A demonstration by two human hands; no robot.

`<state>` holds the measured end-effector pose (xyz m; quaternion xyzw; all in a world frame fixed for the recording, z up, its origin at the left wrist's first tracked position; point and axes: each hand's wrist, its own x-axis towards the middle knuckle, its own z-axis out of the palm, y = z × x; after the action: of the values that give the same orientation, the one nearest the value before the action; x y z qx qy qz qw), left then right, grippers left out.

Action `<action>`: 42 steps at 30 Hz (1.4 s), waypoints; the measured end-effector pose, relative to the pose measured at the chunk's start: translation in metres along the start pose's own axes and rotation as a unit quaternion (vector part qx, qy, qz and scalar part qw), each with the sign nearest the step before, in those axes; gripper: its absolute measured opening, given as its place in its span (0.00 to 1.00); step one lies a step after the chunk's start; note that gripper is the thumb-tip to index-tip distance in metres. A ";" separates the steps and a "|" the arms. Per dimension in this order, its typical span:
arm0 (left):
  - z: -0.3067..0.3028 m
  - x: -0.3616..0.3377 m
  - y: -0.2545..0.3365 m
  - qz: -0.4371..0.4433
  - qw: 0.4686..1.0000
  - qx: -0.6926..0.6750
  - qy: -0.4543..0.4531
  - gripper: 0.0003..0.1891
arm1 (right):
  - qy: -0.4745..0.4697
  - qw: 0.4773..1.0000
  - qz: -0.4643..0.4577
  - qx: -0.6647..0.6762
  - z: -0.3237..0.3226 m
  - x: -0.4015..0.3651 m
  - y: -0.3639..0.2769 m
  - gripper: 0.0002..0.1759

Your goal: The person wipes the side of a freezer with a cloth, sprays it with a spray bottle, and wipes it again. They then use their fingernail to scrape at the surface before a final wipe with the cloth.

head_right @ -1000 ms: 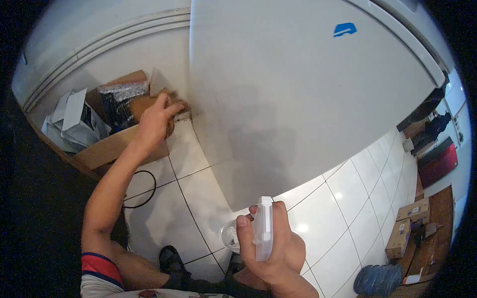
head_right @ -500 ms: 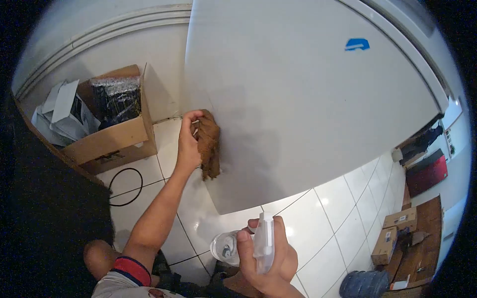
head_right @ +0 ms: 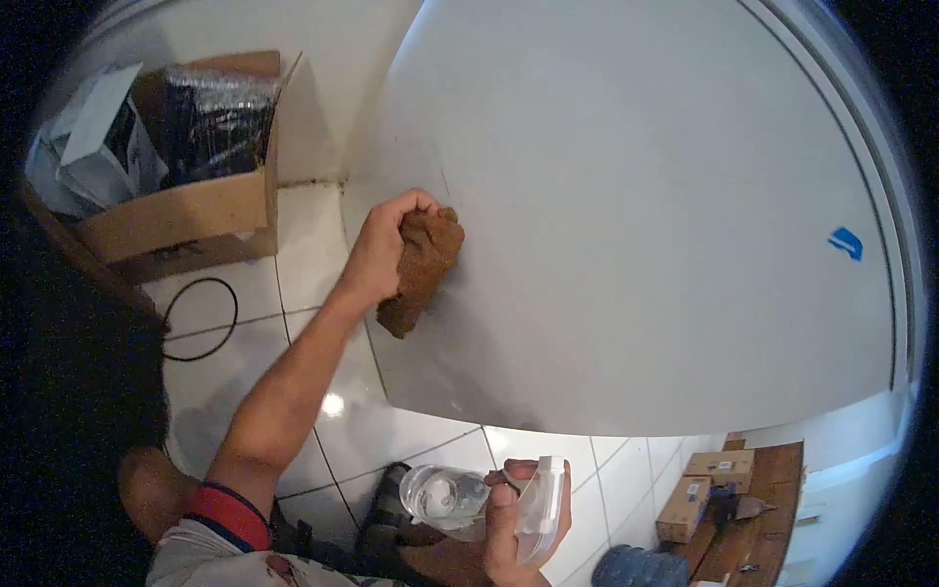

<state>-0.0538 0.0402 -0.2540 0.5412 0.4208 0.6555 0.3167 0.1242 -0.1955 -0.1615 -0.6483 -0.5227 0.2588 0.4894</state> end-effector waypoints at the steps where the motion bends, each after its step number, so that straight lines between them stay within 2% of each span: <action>1: -0.003 0.001 -0.001 0.001 0.999 -0.016 -0.032 0.11 | -0.004 1.000 0.001 -0.012 0.002 0.000 -0.004 0.18; 2: -0.005 0.003 -0.001 0.010 0.997 -0.031 -0.063 0.11 | 0.006 0.999 0.026 -0.034 0.007 0.000 -0.011 0.17; 3: -0.005 0.001 0.002 0.012 0.998 -0.036 -0.058 0.11 | 0.016 0.997 0.049 -0.053 0.011 0.001 -0.016 0.16; 5: -0.002 -0.006 0.007 0.034 0.996 -0.012 -0.086 0.10 | 0.003 0.998 0.017 -0.054 0.006 0.007 -0.002 0.14; 7: -0.011 0.010 -0.006 0.036 0.995 -0.012 -0.092 0.10 | -0.012 0.999 -0.016 -0.045 -0.003 0.012 0.012 0.19; 11: -0.022 0.027 -0.013 0.044 0.992 -0.016 -0.118 0.09 | -0.002 0.999 -0.022 -0.031 -0.002 0.009 0.010 0.18; 14: -0.005 0.001 0.011 0.092 0.990 0.008 -0.109 0.10 | -0.018 1.000 -0.005 -0.022 0.003 0.009 0.005 0.18; 17: -0.015 0.015 0.007 0.037 0.994 -0.007 -0.104 0.09 | -0.003 1.000 -0.005 -0.028 0.008 0.009 0.000 0.17; 19: -0.013 0.018 -0.001 0.023 0.992 -0.036 -0.122 0.09 | -0.037 0.998 -0.031 -0.039 0.001 0.007 0.006 0.17; 21: -0.003 0.007 0.007 0.107 0.991 0.014 -0.082 0.09 | -0.022 0.999 -0.019 -0.026 0.000 0.007 0.007 0.17; 23: -0.010 0.011 0.013 0.089 0.990 0.033 -0.106 0.10 | -0.008 1.000 -0.001 -0.017 0.003 0.007 0.006 0.17; 25: -0.014 0.023 0.000 0.022 0.993 -0.043 -0.105 0.09 | 0.018 1.000 -0.011 -0.013 0.007 0.004 0.002 0.17; 26: -0.014 0.019 0.000 0.022 0.993 -0.046 -0.106 0.09 | 0.020 1.000 -0.011 -0.015 0.004 0.002 0.003 0.17; 29: -0.016 0.016 0.009 0.047 0.994 0.005 -0.098 0.08 | -0.007 0.999 -0.032 -0.019 0.000 0.005 0.006 0.18; 31: -0.014 0.012 0.011 0.084 0.990 0.004 -0.113 0.08 | -0.007 1.000 -0.003 -0.015 0.000 0.006 0.005 0.19; 33: -0.016 0.015 0.008 0.079 0.990 0.035 -0.113 0.08 | -0.003 1.000 -0.008 -0.011 0.002 0.003 0.006 0.19; 36: -0.013 0.014 0.013 0.067 0.990 -0.008 -0.123 0.09 | -0.006 1.000 -0.017 -0.015 -0.001 0.005 0.003 0.20; 38: -0.009 0.006 0.012 0.122 0.987 0.033 -0.100 0.07 | -0.015 1.000 -0.006 -0.026 0.000 0.006 0.003 0.20; 41: -0.027 0.031 -0.004 0.079 0.995 0.040 -0.054 0.07 | 0.018 1.000 -0.007 -0.021 0.000 -0.001 0.001 0.21; 42: -0.024 0.029 -0.004 0.002 0.996 0.020 -0.087 0.07 | -0.017 0.999 -0.006 -0.048 -0.003 -0.002 -0.004 0.19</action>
<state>-0.0841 0.0626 -0.2465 0.6034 0.4040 0.5975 0.3402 0.1240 -0.1981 -0.1568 -0.6637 -0.5465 0.2416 0.4501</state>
